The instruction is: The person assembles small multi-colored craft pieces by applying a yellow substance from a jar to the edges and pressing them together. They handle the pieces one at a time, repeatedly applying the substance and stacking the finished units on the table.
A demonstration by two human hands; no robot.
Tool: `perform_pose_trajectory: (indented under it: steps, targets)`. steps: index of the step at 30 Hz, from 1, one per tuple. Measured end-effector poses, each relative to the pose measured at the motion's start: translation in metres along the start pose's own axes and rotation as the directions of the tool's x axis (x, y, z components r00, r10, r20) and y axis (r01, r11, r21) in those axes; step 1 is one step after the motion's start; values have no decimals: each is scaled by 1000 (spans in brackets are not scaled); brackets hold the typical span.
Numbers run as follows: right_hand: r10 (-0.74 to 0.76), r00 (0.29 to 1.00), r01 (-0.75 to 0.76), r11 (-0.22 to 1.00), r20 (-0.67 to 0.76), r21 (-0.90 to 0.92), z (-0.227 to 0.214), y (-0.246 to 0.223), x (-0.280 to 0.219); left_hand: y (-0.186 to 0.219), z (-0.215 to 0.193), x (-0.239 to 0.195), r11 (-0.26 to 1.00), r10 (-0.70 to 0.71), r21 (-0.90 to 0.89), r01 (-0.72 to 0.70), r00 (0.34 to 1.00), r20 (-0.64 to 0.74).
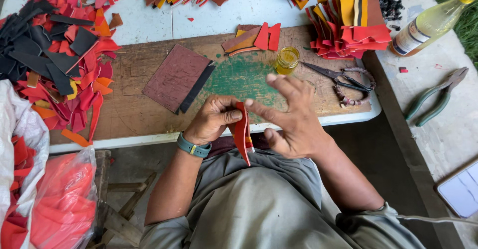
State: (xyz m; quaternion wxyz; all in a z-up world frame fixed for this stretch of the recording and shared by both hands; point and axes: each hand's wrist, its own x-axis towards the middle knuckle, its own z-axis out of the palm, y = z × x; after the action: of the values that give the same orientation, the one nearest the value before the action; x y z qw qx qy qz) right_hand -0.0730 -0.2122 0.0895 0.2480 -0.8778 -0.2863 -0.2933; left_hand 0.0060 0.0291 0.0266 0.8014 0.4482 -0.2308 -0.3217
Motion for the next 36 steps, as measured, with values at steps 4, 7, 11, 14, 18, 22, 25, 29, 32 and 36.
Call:
perform_pose_trajectory:
  steps: [4, 7, 11, 14, 18, 22, 25, 29, 32, 36]
  targets:
    - [-4, 1000, 5, 996, 6, -86, 2, 3, 1, -1, -2, -2, 999, -48, 16, 48, 999, -19]
    - [-58, 998, 58, 998, 35, 14, 0, 3, -6, -2, -4, -3, 999, -50, -19, 50, 998, -30]
    - [-73, 996, 63, 979, 47, 193, -6, 0, -15, -2, -6, 0, 998, -6, -70, 8, 1000, 27]
    - [-46, 998, 24, 930, 52, 367, -6, -1, -16, -2, -4, -3, 996, -21, -87, 25, 999, 46]
    - [-24, 999, 19, 996, 47, 92, -4, 1, -10, 1, 1, -3, 992, -41, -118, 50, 996, 75]
    - [-56, 997, 56, 998, 59, -12, -1, 2, -8, 1, -1, -5, 992, -56, -112, 62, 997, 58]
    - [-11, 999, 13, 999, 52, -43, -1, 3, -8, -2, -3, -5, 989, -73, -121, 82, 994, 77]
    - [-76, 995, 71, 995, 65, 75, -5, 2, -6, -6, -7, -7, 998, -39, -39, 40, 999, 36]
    - [-116, 989, 101, 982, 87, 161, -8, -4, -6, -4, -8, -4, 997, -42, -63, 43, 999, 25]
    - [-110, 992, 104, 990, 56, 100, -4, -6, -11, -1, -3, -7, 994, -56, -94, 59, 998, 34]
